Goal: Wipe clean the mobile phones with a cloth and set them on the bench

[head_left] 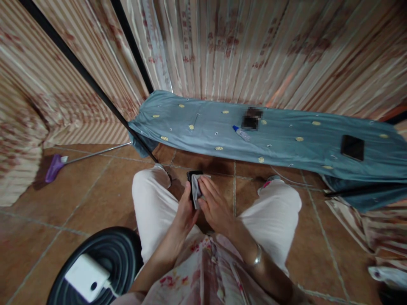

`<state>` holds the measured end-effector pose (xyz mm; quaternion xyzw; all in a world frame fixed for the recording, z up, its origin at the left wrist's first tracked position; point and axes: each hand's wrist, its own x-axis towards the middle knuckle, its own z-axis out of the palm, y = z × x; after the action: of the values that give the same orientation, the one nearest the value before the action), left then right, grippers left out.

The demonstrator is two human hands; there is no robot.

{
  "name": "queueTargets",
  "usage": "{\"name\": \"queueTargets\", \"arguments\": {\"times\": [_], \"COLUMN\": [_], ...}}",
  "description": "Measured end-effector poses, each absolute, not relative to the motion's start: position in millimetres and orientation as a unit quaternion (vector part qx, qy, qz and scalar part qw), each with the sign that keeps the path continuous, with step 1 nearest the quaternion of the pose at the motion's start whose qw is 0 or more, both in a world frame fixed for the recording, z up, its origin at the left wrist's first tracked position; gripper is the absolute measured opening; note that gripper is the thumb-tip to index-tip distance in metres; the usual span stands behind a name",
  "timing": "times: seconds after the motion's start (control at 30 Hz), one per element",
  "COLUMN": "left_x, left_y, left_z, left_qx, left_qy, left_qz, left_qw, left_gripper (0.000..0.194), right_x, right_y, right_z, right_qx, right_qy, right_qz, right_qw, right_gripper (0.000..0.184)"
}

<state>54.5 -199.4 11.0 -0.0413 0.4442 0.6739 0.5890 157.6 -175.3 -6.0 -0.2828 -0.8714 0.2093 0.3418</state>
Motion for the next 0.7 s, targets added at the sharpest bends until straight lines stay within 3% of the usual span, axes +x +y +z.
{"name": "queueTargets", "arguments": {"times": [0.1, 0.23, 0.3, 0.37, 0.7], "left_x": [57, 48, 42, 39, 50], "left_y": [-226, -259, -253, -233, -199], "left_z": [9, 13, 16, 19, 13], "left_qx": [0.001, 0.09, 0.09, 0.04, -0.019], "left_qy": [0.458, 0.461, 0.471, 0.486, 0.448], "left_qz": [0.657, 0.656, 0.671, 0.69, 0.687], "left_qw": [0.599, 0.591, 0.565, 0.534, 0.572], "left_gripper": [0.024, 0.037, 0.04, 0.023, 0.03], "right_x": [152, 150, 154, 160, 159], "right_y": [-164, -176, -189, -201, -181], "right_z": [0, 3, 0, -5, -15], "right_qx": [-0.275, -0.237, -0.221, -0.211, -0.286], "right_qy": [-0.876, -0.892, -0.899, -0.903, -0.856], "right_qz": [0.225, 0.225, 0.224, 0.225, 0.274], "right_qw": [0.326, 0.313, 0.304, 0.299, 0.332], "right_gripper": [0.055, 0.056, 0.057, 0.06, 0.063]}}
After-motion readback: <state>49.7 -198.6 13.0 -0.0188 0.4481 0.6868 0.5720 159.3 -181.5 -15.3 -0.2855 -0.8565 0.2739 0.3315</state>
